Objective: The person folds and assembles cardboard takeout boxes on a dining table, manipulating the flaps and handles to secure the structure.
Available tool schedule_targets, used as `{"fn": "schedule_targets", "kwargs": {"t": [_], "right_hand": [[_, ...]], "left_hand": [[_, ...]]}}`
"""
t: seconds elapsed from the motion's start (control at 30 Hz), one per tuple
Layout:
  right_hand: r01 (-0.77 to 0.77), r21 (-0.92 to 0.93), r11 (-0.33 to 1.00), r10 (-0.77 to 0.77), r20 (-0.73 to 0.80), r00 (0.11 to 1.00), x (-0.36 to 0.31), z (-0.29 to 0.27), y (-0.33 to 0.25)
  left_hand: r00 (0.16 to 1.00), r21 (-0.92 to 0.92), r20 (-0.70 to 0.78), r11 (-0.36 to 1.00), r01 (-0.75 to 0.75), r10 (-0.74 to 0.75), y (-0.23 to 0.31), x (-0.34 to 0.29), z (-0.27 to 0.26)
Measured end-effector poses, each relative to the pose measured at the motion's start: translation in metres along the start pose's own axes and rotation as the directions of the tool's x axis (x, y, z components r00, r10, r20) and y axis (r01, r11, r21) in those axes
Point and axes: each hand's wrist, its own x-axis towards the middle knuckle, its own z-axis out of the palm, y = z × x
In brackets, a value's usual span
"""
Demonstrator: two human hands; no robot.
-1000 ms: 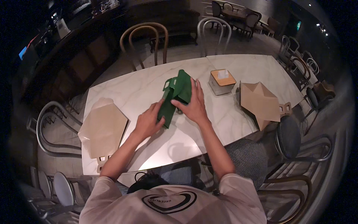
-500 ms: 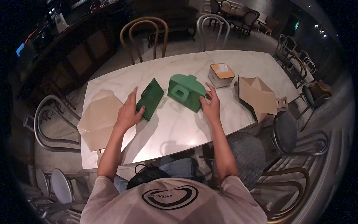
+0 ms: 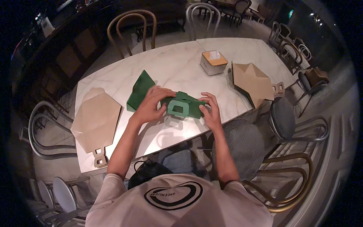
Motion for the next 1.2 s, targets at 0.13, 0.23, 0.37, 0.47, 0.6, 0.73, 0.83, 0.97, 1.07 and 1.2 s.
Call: {"fn": "schedule_targets", "kwargs": {"t": [0.13,0.23,0.37,0.47,0.6,0.73,0.83,0.97,1.07,1.2], "right_hand": [[-0.046,0.164,0.985,0.035,0.071,0.997,-0.003,-0.004,0.01],[-0.152,0.256,0.955,0.145,0.046,0.988,-0.007,0.002,0.009],[-0.217,0.264,0.94,0.244,-0.072,0.967,-0.01,0.024,0.006],[-0.065,0.314,0.947,0.109,-0.124,0.986,-0.008,0.027,0.015],[-0.074,0.267,0.961,0.096,-0.072,0.993,-0.005,0.023,0.0],[0.022,0.247,0.969,-0.012,-0.041,0.999,-0.005,0.022,0.002],[-0.068,0.369,0.927,0.081,-0.019,0.997,-0.007,0.024,0.0],[-0.111,0.342,0.933,0.124,-0.015,0.992,-0.009,0.02,0.008],[-0.108,0.346,0.932,0.1,0.04,0.994,-0.006,0.02,0.006],[-0.102,0.357,0.929,0.096,0.033,0.995,-0.001,0.024,0.007]], "left_hand": [[0.981,0.064,-0.19,0.997,0.041,-0.028,-0.01,-0.006,-0.001],[0.953,-0.44,-0.157,0.882,0.166,-0.257,-0.016,-0.011,0.025],[0.88,-0.613,-0.256,0.771,0.172,-0.399,0.007,-0.012,0.069],[0.88,-0.534,-0.269,0.821,0.202,-0.391,0.008,-0.013,0.077],[0.889,-0.38,-0.387,0.921,0.086,-0.243,-0.001,-0.012,0.077],[0.918,-0.717,-0.217,0.693,0.082,-0.333,-0.007,-0.017,0.077],[0.922,-0.831,-0.169,0.554,0.058,-0.349,-0.014,-0.016,0.076],[0.951,-0.533,-0.223,0.844,0.066,-0.215,-0.006,-0.012,0.064],[0.94,-0.648,-0.188,0.755,0.099,-0.284,-0.002,-0.014,0.065],[0.923,-0.745,-0.172,0.659,0.108,-0.345,0.0,-0.016,0.068]]}}
